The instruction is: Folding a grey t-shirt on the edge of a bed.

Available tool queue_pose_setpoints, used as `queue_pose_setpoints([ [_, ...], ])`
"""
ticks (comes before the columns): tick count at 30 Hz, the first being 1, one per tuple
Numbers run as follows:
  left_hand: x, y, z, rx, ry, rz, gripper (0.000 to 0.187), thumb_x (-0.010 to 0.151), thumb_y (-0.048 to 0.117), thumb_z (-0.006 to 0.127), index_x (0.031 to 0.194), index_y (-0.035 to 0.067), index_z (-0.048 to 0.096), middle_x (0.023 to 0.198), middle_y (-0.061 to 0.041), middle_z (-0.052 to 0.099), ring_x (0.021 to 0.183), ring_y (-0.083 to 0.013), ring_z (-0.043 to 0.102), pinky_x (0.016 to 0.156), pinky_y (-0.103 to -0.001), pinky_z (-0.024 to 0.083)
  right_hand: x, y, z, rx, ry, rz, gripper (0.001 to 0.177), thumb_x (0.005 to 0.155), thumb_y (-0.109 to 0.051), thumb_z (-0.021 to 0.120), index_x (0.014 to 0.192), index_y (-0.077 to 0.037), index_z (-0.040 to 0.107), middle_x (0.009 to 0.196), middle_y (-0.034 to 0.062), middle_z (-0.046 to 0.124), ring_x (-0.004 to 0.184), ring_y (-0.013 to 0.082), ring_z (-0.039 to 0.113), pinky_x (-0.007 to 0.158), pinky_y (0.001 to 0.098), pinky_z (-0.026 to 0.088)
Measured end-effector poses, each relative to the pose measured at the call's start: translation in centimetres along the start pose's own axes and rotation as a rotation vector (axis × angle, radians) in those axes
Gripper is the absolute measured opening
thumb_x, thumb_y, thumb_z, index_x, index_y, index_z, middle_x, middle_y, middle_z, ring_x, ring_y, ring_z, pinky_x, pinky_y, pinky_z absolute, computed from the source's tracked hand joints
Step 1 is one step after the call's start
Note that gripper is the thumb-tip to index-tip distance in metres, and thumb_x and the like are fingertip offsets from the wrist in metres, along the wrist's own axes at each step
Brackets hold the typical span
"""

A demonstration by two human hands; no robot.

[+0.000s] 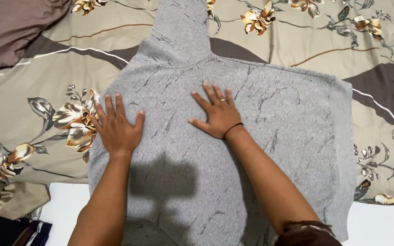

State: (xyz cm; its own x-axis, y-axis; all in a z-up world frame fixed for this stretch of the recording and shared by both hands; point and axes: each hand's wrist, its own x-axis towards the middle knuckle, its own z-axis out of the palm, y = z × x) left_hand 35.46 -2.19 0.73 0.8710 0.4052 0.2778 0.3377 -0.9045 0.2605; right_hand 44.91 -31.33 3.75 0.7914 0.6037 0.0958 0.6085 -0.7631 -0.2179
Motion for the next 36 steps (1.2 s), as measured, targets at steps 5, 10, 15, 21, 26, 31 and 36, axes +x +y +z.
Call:
queue_pose_setpoints([
  [5, -0.4, 0.2, -0.6, -0.018, -0.015, -0.016, 0.087, 0.096, 0.066, 0.049, 0.160, 0.009, 0.039, 0.165, -0.022, 0.033, 0.153, -0.0485, 0.019, 0.122, -0.065, 0.004, -1.5, 6.3, -0.7, -0.119, 0.020, 0.093, 0.093, 0.087, -0.082, 0.046, 0.161, -0.027, 0.034, 0.168, 0.0175, 0.025, 0.154, 0.0423, 0.016, 0.120, 0.0661, 0.007],
  [10, -0.1, -0.2, 0.1, -0.025, 0.011, -0.002, 0.087, 0.095, 0.066, 0.049, 0.160, 0.008, 0.039, 0.165, -0.022, 0.034, 0.153, -0.0489, 0.019, 0.121, -0.066, 0.003, -4.9, 14.5, -3.1, -0.146, 0.053, 0.268, 0.095, 0.087, -0.083, 0.042, 0.163, -0.026, 0.033, 0.168, 0.0191, 0.022, 0.154, 0.0450, 0.013, 0.118, 0.0680, 0.006],
  [15, -0.1, 0.0, 0.0, -0.024, 0.015, -0.007, 0.087, 0.095, 0.066, 0.050, 0.160, 0.009, 0.040, 0.165, -0.021, 0.034, 0.153, -0.0488, 0.020, 0.122, -0.066, 0.004, -11.1, 22.8, -5.1, -0.126, 0.050, 0.645, 0.097, 0.085, -0.083, 0.042, 0.163, -0.025, 0.031, 0.170, 0.0171, 0.020, 0.158, 0.0388, 0.013, 0.120, 0.0695, 0.006],
  [21, -0.2, 0.1, -0.3, -0.011, 0.015, -0.013, 0.086, 0.093, 0.065, 0.052, 0.158, 0.010, 0.042, 0.164, -0.020, 0.036, 0.152, -0.0483, 0.022, 0.121, -0.065, 0.007, -15.8, 27.8, -4.7, -0.084, 0.144, 0.754, 0.098, 0.086, -0.081, 0.046, 0.163, -0.024, 0.029, 0.172, 0.0176, 0.015, 0.155, 0.0443, 0.011, 0.121, 0.0646, 0.007],
  [26, 0.1, 0.0, 0.1, 0.011, 0.072, 0.000, 0.087, 0.091, 0.067, 0.053, 0.157, 0.011, 0.043, 0.164, -0.018, 0.036, 0.152, -0.0464, 0.023, 0.122, -0.064, 0.008, -13.7, 28.0, -5.3, -0.182, 0.009, 0.887, 0.096, 0.083, -0.080, 0.048, 0.161, -0.031, 0.024, 0.171, 0.0111, 0.012, 0.154, 0.0422, 0.008, 0.119, 0.0654, 0.004],
  [31, 0.0, 0.3, 0.3, 0.030, 0.076, 0.003, 0.086, 0.091, 0.067, 0.051, 0.157, 0.012, 0.043, 0.163, -0.017, 0.037, 0.152, -0.0450, 0.025, 0.123, -0.063, 0.009, -9.7, 21.4, -5.4, -0.357, 0.017, 0.859, 0.087, 0.087, -0.076, 0.049, 0.159, -0.028, 0.038, 0.170, 0.0115, 0.026, 0.157, 0.0385, 0.017, 0.119, 0.0734, 0.007],
  [36, -0.2, 0.0, 0.5, 0.106, 0.081, -0.008, 0.087, 0.091, 0.070, 0.048, 0.158, 0.015, 0.042, 0.164, -0.014, 0.038, 0.153, -0.0434, 0.026, 0.123, -0.062, 0.009, -6.5, 7.9, 0.4, -0.140, -0.052, 0.376, 0.089, 0.087, -0.071, 0.053, 0.159, -0.025, 0.029, 0.167, 0.0219, 0.018, 0.152, 0.0471, 0.011, 0.118, 0.0654, 0.008],
])
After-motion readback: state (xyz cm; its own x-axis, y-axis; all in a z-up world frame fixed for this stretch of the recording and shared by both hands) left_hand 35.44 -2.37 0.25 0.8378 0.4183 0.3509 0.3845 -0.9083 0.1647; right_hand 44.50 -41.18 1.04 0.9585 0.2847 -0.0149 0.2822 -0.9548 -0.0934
